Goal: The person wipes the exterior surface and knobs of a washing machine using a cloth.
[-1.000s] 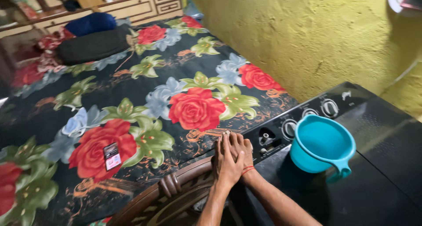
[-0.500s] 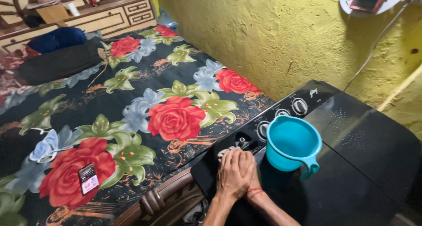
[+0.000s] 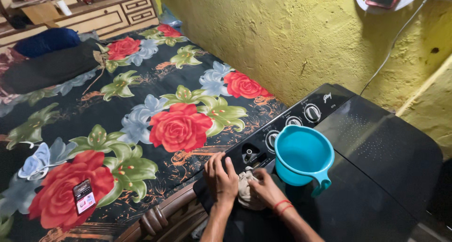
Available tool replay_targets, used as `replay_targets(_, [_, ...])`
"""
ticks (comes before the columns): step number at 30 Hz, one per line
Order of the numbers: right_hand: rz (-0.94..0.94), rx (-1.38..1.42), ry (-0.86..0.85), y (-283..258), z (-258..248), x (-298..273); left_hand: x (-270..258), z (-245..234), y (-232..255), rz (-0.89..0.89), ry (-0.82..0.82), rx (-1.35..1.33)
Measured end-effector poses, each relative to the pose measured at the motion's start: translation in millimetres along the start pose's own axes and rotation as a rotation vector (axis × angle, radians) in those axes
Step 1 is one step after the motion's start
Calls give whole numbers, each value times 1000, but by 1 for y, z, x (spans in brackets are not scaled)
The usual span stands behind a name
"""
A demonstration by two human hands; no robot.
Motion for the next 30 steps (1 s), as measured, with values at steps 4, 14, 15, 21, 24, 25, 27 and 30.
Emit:
replay_targets(4, [-206, 124, 240, -30, -6, 4, 0, 6, 0, -9, -3, 11])
replay_targets(14, [-702, -362, 647, -112, 8, 19, 0, 18, -6, 48, -25, 4])
replay_targets(15, [-641, -421, 621, -110, 11, 22, -1, 20, -8, 45, -26, 4])
replay_targets(21, [-488, -653, 414, -93, 30, 16, 1, 24, -18, 20, -40, 14])
replay_targets(24, [-487, -708, 368, -88, 30, 17, 1, 22, -21, 14, -52, 39])
replay_targets(25, [-512, -685, 377, -89, 26, 18, 0, 24, -19, 13, -61, 41])
replay_targets(27, [-562, -630, 420, -91, 20, 18, -2, 21, -18, 16, -61, 32])
replay_targets(30, [-614, -553, 475, -91, 18, 11, -6, 22, -20, 22, -60, 45])
Point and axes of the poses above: each hand's wrist, its own x-axis towards the middle knuckle, its own z-axis out of the palm, y = z × x, the point moved 7 cm from there along x, towards the middle knuckle, and after that the axes turned 8 degrees about y, right-handed, at the moved point
